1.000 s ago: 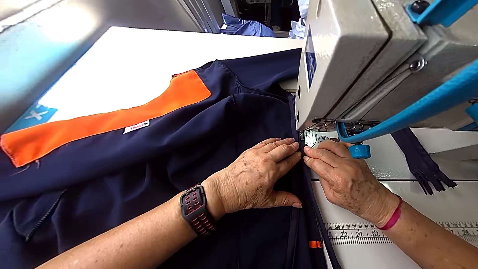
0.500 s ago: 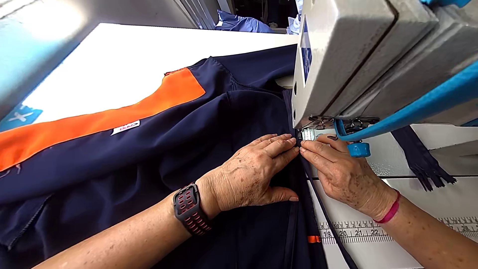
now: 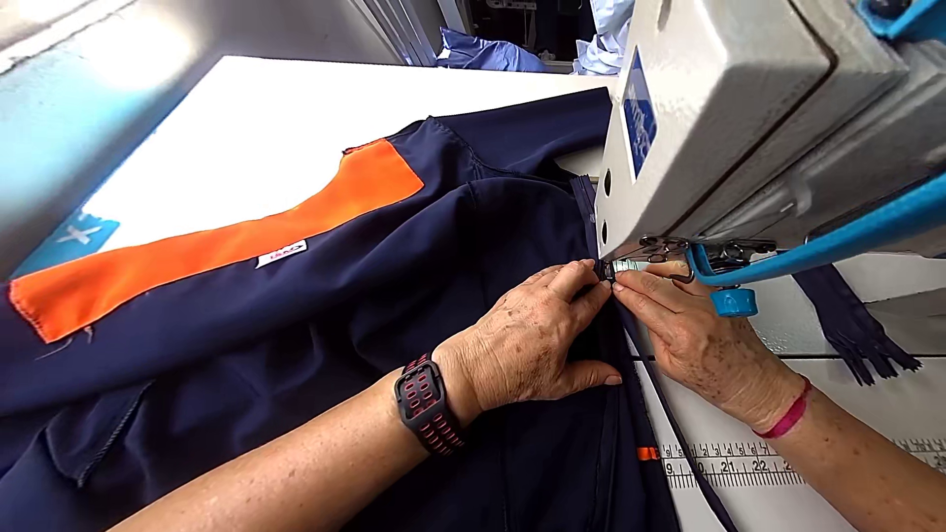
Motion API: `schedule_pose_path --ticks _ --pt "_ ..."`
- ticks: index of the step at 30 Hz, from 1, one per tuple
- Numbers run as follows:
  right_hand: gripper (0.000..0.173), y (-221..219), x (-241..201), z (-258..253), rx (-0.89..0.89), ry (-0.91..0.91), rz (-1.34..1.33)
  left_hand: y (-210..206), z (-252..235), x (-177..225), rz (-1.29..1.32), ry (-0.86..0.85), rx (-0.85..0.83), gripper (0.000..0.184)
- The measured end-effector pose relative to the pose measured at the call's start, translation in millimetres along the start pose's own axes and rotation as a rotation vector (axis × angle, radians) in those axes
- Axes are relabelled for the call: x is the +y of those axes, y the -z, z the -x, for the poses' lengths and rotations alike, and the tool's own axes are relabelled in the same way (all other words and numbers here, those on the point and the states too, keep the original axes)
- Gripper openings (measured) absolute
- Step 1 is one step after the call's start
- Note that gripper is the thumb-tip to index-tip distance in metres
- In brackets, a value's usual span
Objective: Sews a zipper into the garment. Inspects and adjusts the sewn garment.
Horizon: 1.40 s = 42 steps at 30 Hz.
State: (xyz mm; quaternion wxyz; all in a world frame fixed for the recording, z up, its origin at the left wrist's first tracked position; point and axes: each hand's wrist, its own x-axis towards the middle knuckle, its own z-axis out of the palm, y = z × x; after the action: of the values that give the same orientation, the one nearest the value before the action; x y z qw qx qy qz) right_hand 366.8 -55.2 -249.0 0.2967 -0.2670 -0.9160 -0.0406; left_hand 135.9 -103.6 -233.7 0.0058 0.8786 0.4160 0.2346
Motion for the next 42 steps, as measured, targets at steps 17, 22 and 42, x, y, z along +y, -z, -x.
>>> schedule_pose_path --ticks 17,22,42 --pt "0.028 32 6 15 -0.094 0.155 -0.098 3 -2 -9 0.001 -0.082 -0.034 0.074" --pt "0.028 60 -19 50 -0.194 0.342 -0.168 5 1 -19 0.004 -0.201 -0.064 0.055" --pt "0.019 43 -80 91 0.076 0.137 -0.305 58 78 89 -0.096 0.044 0.079 0.025"
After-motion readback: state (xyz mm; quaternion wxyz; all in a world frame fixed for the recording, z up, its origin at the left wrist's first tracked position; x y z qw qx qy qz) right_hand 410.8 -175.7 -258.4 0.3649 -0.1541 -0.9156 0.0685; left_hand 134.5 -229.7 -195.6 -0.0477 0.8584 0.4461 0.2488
